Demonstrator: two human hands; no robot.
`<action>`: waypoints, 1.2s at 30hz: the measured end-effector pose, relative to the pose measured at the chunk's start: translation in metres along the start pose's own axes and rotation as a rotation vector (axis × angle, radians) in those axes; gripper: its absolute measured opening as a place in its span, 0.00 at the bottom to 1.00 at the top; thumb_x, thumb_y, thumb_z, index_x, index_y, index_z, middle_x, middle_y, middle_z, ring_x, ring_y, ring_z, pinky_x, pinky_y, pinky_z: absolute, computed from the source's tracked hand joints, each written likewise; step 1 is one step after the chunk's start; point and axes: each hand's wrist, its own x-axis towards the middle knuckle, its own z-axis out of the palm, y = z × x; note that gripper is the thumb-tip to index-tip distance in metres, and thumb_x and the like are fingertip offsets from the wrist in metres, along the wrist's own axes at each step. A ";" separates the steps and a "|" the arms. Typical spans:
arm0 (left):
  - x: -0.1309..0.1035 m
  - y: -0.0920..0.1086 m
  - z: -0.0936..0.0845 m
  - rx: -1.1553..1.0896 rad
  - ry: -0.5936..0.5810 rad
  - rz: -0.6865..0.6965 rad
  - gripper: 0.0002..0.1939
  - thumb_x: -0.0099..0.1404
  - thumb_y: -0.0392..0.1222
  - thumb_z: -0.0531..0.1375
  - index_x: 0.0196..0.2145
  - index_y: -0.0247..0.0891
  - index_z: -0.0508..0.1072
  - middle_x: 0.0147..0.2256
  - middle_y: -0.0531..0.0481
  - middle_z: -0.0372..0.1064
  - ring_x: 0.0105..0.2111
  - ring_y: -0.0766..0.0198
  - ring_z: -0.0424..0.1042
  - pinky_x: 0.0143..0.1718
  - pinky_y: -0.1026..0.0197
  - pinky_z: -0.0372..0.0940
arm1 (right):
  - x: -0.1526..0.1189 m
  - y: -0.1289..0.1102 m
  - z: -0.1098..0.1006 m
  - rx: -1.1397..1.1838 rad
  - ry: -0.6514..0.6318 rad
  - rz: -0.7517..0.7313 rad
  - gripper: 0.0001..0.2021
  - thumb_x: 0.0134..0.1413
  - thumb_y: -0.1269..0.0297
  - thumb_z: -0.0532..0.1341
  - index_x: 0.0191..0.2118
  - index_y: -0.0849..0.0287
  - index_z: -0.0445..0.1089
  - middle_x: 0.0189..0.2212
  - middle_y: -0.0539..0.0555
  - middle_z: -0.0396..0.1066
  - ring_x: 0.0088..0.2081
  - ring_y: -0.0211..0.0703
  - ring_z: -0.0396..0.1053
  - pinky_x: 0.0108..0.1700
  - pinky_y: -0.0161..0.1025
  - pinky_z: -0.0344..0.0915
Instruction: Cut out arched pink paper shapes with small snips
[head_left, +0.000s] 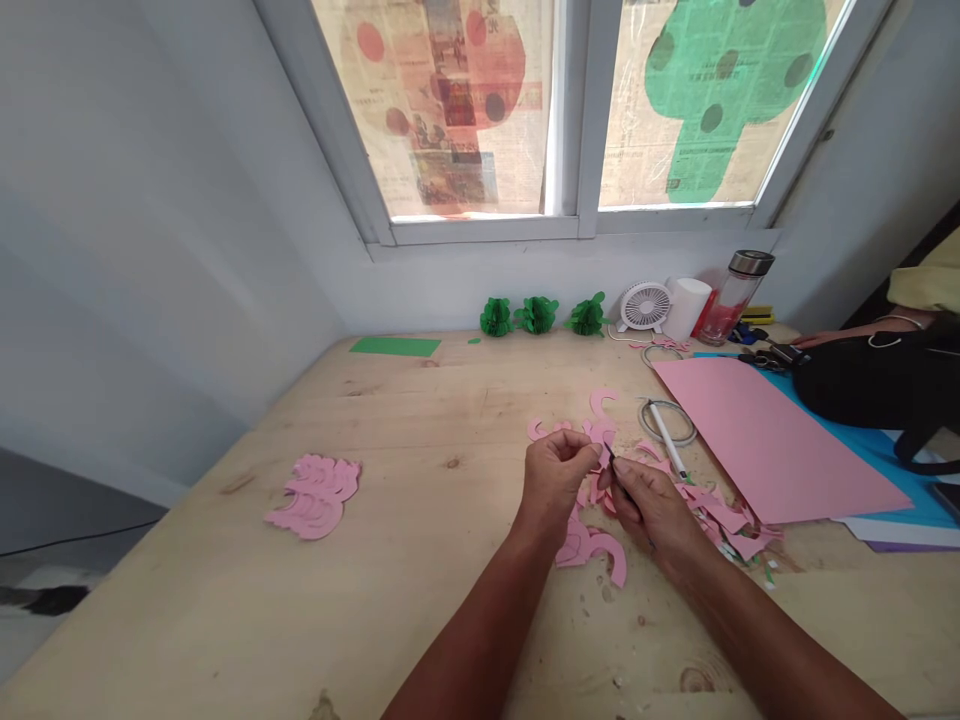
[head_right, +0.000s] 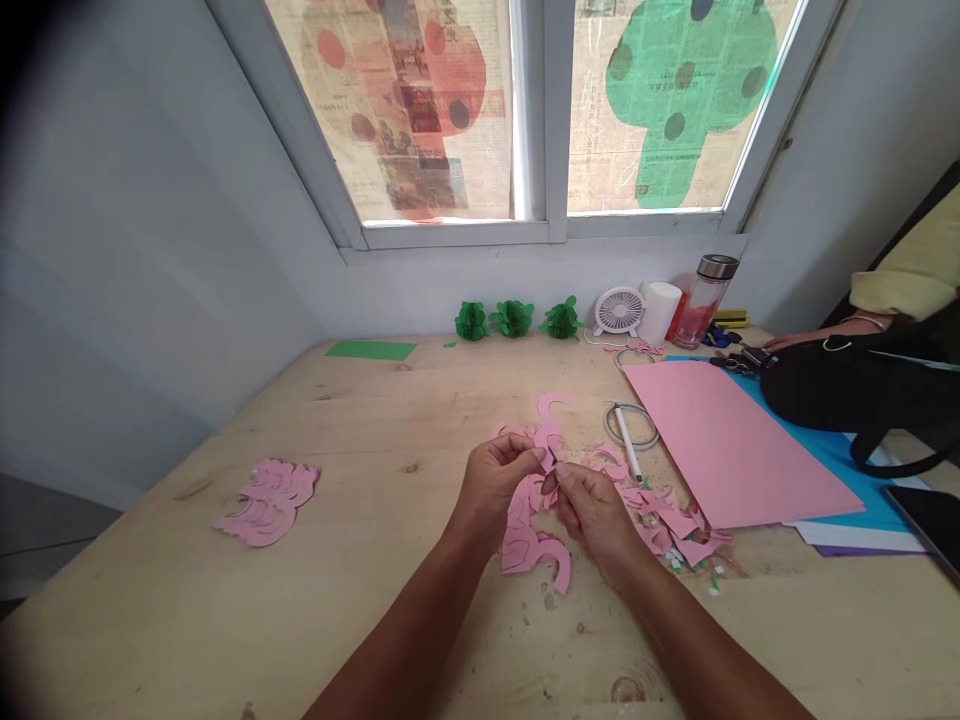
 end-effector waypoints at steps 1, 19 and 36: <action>0.000 0.000 0.000 -0.002 0.000 0.001 0.07 0.45 0.36 0.65 0.18 0.33 0.70 0.17 0.54 0.65 0.21 0.69 0.64 0.28 0.64 0.61 | 0.000 0.000 0.000 0.000 0.004 -0.003 0.19 0.55 0.48 0.57 0.28 0.62 0.67 0.11 0.41 0.48 0.13 0.28 0.39 0.15 0.30 0.35; -0.002 -0.002 0.003 -0.058 -0.024 -0.007 0.07 0.47 0.36 0.64 0.19 0.33 0.69 0.18 0.54 0.65 0.20 0.69 0.64 0.29 0.63 0.61 | 0.000 0.002 0.001 0.013 0.020 -0.018 0.20 0.56 0.48 0.56 0.27 0.62 0.66 0.11 0.41 0.48 0.13 0.28 0.40 0.16 0.30 0.36; -0.004 -0.002 0.005 -0.093 -0.092 -0.003 0.09 0.47 0.37 0.66 0.19 0.34 0.68 0.15 0.56 0.62 0.18 0.70 0.62 0.27 0.63 0.60 | 0.001 0.001 0.002 0.023 0.056 -0.021 0.20 0.55 0.48 0.56 0.26 0.61 0.66 0.10 0.41 0.48 0.14 0.28 0.41 0.16 0.30 0.37</action>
